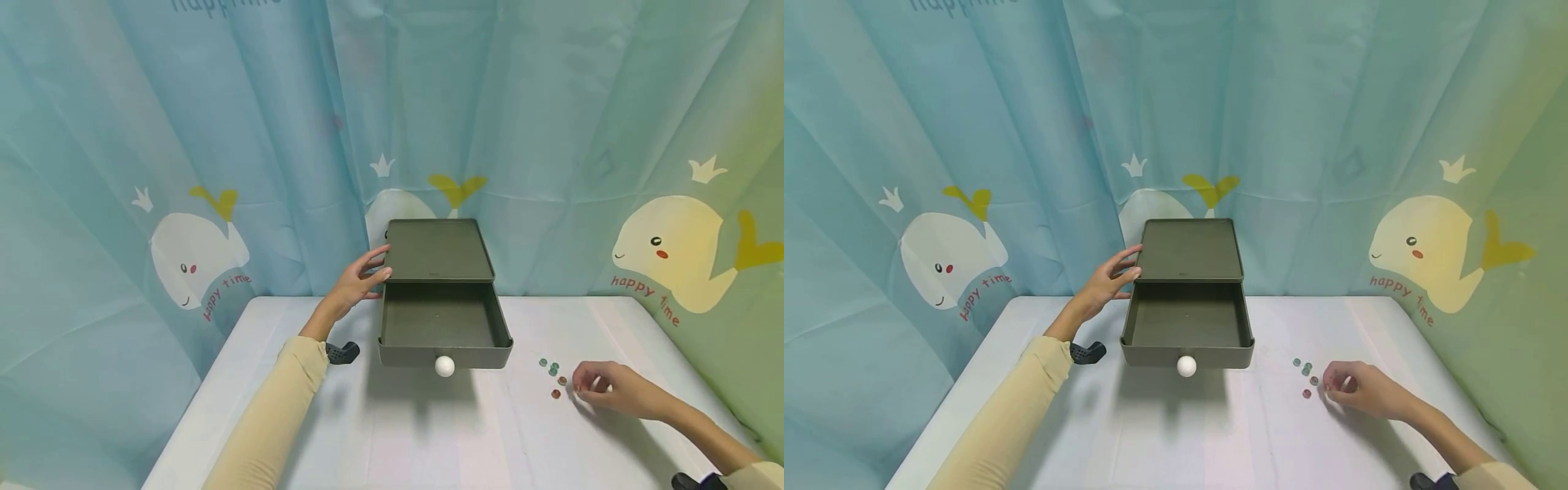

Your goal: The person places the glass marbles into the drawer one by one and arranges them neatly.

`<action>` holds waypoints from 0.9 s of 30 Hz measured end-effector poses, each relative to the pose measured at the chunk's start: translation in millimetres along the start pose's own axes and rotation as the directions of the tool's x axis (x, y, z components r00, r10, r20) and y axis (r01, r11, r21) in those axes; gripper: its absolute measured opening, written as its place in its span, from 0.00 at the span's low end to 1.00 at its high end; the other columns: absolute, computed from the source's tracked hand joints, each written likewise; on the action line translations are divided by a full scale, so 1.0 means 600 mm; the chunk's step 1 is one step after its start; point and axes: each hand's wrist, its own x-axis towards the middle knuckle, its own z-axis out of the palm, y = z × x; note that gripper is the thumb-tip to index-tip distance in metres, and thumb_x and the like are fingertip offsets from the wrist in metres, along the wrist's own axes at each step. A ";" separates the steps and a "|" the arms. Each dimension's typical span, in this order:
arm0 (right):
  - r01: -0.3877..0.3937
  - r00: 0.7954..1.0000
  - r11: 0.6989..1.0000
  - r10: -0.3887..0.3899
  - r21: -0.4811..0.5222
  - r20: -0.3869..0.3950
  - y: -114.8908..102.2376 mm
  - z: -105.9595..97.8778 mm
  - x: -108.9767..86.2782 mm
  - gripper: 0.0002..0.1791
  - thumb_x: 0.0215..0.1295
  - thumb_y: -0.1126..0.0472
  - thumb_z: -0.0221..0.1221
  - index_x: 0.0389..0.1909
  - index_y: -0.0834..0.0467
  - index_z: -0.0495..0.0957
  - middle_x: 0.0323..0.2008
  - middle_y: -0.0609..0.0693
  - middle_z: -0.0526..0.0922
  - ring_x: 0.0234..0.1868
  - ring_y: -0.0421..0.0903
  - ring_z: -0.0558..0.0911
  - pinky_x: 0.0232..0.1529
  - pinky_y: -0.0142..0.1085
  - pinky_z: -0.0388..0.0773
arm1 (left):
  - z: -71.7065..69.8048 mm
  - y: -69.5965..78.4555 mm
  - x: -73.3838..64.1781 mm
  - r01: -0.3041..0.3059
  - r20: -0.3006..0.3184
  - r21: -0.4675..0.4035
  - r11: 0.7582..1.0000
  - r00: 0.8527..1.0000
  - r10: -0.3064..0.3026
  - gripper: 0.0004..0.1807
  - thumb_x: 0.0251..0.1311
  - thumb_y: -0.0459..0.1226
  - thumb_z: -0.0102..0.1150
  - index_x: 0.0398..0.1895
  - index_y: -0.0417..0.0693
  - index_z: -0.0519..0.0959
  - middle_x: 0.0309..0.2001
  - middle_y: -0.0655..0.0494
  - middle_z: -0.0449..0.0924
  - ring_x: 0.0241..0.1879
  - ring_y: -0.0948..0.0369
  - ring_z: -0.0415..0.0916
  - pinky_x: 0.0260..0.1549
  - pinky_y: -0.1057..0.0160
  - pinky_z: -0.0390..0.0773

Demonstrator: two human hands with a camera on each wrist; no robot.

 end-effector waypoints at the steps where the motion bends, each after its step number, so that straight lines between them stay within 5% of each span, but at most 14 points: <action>1: 0.012 1.000 1.000 -0.012 -0.009 -0.007 -0.001 -0.003 0.002 0.17 0.61 0.76 0.66 0.36 0.50 0.77 0.31 0.45 0.81 0.28 0.36 0.81 0.27 0.30 0.75 | 0.000 0.000 0.000 0.000 0.000 0.001 1.000 1.000 0.000 0.32 0.74 0.43 0.59 0.78 0.69 0.64 0.77 0.47 0.60 0.69 0.48 0.70 0.57 0.43 0.80; 9: 0.077 0.997 0.996 -0.078 -0.036 -0.022 -0.014 -0.027 0.016 0.17 0.63 0.76 0.65 0.39 0.50 0.78 0.34 0.45 0.82 0.31 0.39 0.82 0.28 0.31 0.78 | 0.002 0.000 0.000 -0.001 0.002 0.003 1.000 1.000 0.001 0.32 0.74 0.44 0.59 0.78 0.68 0.64 0.77 0.47 0.59 0.69 0.48 0.70 0.57 0.43 0.80; 27: -0.018 0.996 0.996 0.010 -0.090 -0.090 -0.071 -0.081 0.055 0.14 0.67 0.67 0.67 0.41 0.43 0.79 0.35 0.39 0.83 0.32 0.37 0.82 0.29 0.32 0.79 | 0.001 0.000 0.000 0.000 -0.009 0.017 1.000 1.000 0.000 0.31 0.74 0.43 0.59 0.78 0.67 0.65 0.77 0.46 0.59 0.70 0.47 0.69 0.57 0.42 0.79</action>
